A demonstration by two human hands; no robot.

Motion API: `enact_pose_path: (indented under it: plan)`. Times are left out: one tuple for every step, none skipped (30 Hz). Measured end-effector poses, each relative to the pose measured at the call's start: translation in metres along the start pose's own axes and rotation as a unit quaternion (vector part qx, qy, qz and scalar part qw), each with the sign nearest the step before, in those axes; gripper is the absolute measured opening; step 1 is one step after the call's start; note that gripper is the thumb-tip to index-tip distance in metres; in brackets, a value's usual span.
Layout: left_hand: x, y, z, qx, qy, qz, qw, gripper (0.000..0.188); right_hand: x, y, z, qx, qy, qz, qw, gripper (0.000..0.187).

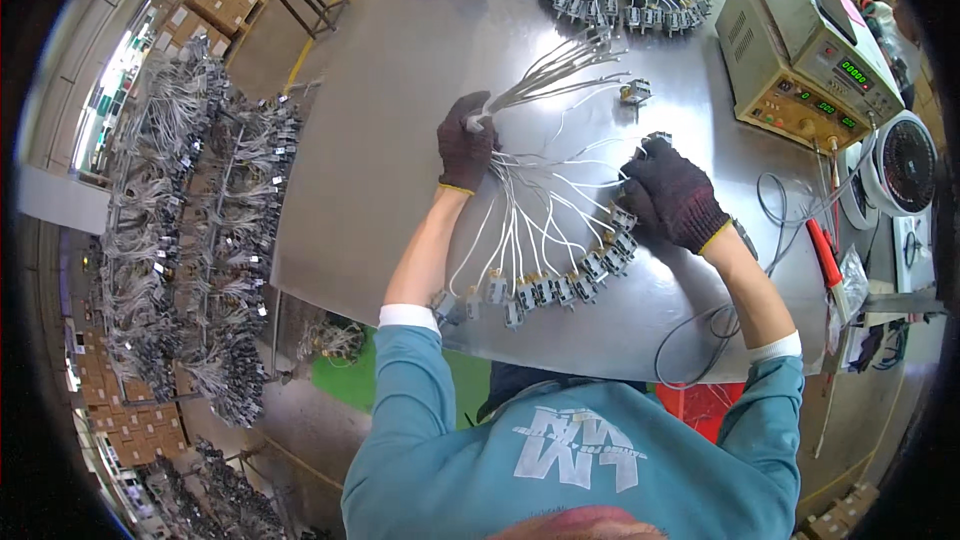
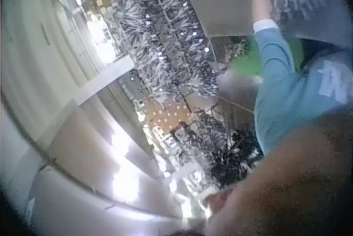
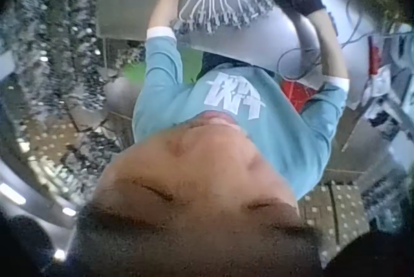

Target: Organizing and inspecting bundles of wire harnesses on an assembly table.

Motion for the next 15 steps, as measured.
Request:
enact_pose_path:
  plan:
    - [0.000,0.006,0.001,-0.008,0.000,0.032,0.999,0.026,-0.006,0.005,0.003,-0.025,-0.041,-0.013,0.999,0.029]
    - [-0.001,0.007,0.002,-0.004,0.005,0.027,1.000,0.026,-0.007,0.006,0.003,-0.024,-0.048,-0.017,0.998,0.029]
    - [-0.004,0.009,0.003,-0.002,0.003,0.037,0.999,0.025,-0.013,0.011,0.003,-0.043,-0.071,-0.035,0.996,0.027]
    - [-0.002,0.010,0.005,0.000,0.005,0.048,0.999,0.025,-0.017,0.013,0.006,-0.058,-0.093,-0.054,0.993,0.025]
    - [-0.002,0.008,0.007,0.017,0.016,0.109,0.994,0.026,-0.016,0.009,0.006,-0.053,-0.101,-0.064,0.991,0.025]
    - [0.000,0.007,0.008,0.021,0.027,0.100,0.994,0.026,-0.015,0.009,0.003,-0.071,-0.103,-0.057,0.990,0.026]
    - [-0.003,0.008,0.009,0.007,0.022,0.108,0.994,0.026,-0.013,0.009,-0.001,-0.089,-0.109,-0.056,0.988,0.028]
    - [-0.002,0.013,0.009,-0.007,0.022,0.120,0.993,0.026,-0.011,0.005,-0.004,-0.079,-0.119,-0.072,0.987,0.028]
    - [0.001,0.009,0.013,0.002,0.004,0.137,0.991,0.028,-0.005,-0.004,-0.006,-0.039,-0.090,-0.048,0.994,0.026]
    - [0.009,0.003,0.012,0.008,0.026,0.127,0.991,0.028,0.003,-0.012,-0.007,0.002,-0.065,-0.025,0.998,0.025]
    - [0.004,0.000,0.012,-0.007,0.000,0.104,0.995,0.029,0.010,-0.024,-0.011,0.062,-0.091,-0.025,0.994,0.035]
    - [-0.001,-0.002,0.011,-0.024,-0.025,0.083,0.996,0.030,0.018,-0.022,-0.015,0.049,-0.113,-0.012,0.992,0.039]
    - [0.001,-0.006,0.013,-0.022,-0.003,0.073,0.997,0.030,0.028,-0.017,-0.017,0.032,-0.131,0.001,0.991,0.043]
    - [-0.004,-0.008,0.016,-0.042,-0.018,0.079,0.996,0.032,0.040,-0.019,-0.011,0.061,-0.120,0.013,0.991,0.038]
    - [-0.009,-0.008,0.018,-0.062,-0.033,0.087,0.994,0.034,0.056,-0.007,-0.003,0.013,-0.126,0.030,0.992,0.036]
Point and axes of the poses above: each hand's wrist, its own z-axis towards the middle knuckle, its own x-axis out of the back of the hand, y = z × x, the point moved 10 cm from there along z, towards the middle knuckle, and after that the axes turned 12 degrees about -y, right-handed, at the moved point
